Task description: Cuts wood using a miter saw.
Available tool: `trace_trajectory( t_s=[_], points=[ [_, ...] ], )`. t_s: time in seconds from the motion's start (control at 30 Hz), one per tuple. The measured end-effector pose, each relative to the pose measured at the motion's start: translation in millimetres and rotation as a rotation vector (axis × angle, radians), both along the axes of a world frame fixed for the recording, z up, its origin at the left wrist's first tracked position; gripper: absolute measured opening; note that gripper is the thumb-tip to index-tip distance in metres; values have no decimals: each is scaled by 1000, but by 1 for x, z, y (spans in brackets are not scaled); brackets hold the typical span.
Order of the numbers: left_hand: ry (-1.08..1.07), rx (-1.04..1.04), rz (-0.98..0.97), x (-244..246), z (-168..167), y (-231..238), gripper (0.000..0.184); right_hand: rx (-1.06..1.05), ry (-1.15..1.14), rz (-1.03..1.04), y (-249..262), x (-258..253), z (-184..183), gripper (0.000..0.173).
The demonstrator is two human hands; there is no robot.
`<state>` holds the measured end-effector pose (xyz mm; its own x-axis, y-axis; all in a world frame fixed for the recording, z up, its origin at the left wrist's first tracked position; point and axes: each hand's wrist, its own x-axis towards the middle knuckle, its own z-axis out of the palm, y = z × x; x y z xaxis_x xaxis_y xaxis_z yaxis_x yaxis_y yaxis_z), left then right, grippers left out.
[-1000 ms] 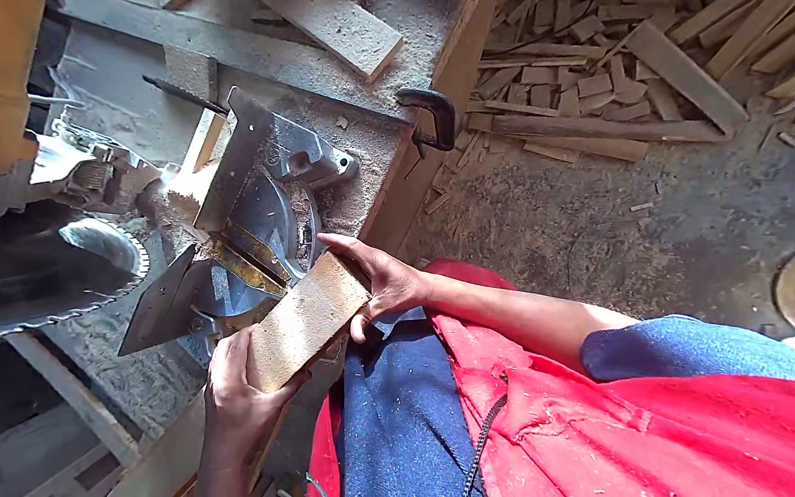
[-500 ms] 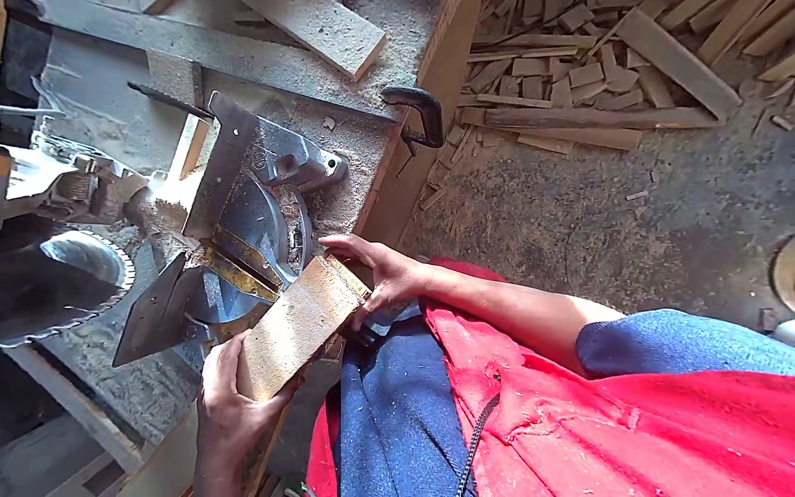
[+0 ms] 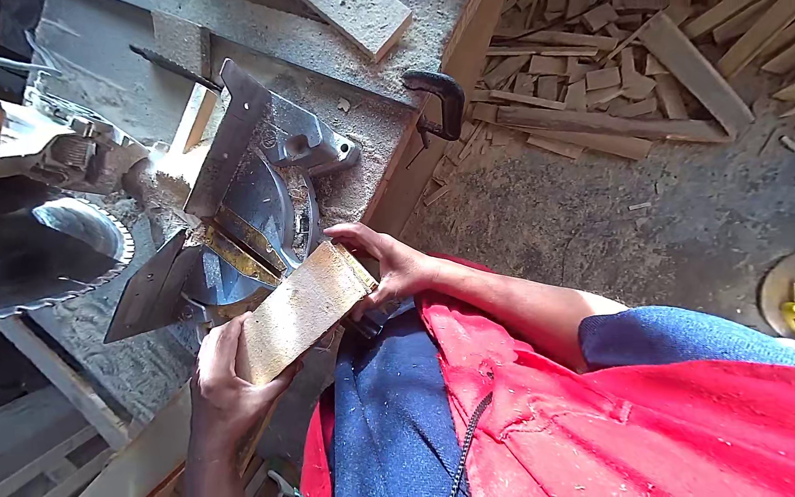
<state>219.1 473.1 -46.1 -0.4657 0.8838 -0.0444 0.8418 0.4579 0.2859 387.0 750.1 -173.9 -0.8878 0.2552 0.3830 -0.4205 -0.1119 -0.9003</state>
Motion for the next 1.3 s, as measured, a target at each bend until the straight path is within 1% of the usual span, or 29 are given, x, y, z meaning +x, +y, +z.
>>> trace_trajectory(
  t_s=[0.2, 0.77, 0.97, 1.2, 1.27, 1.3],
  points=[
    [7, -2, -11, -1, -1, 0, 102, -5, -3, 10, 1, 0, 0, 113],
    [-8, 26, -30, 0, -2, 6, 97, 15, -22, 23, 5, 0, 5, 114],
    [8, 15, -13, 1, -2, 6, 99, 10, -22, 27, 4, 0, 5, 116],
    [-16, -4, 11, -1, -4, 8, 100, 17, -24, 32, 5, 0, 5, 113],
    [-25, -10, 16, -1, -4, 9, 100, 26, -13, 31, 5, 1, 6, 115],
    [-27, -14, 20, -1, -4, 8, 100, 17, -9, 28, 5, 1, 8, 120]
  ],
)
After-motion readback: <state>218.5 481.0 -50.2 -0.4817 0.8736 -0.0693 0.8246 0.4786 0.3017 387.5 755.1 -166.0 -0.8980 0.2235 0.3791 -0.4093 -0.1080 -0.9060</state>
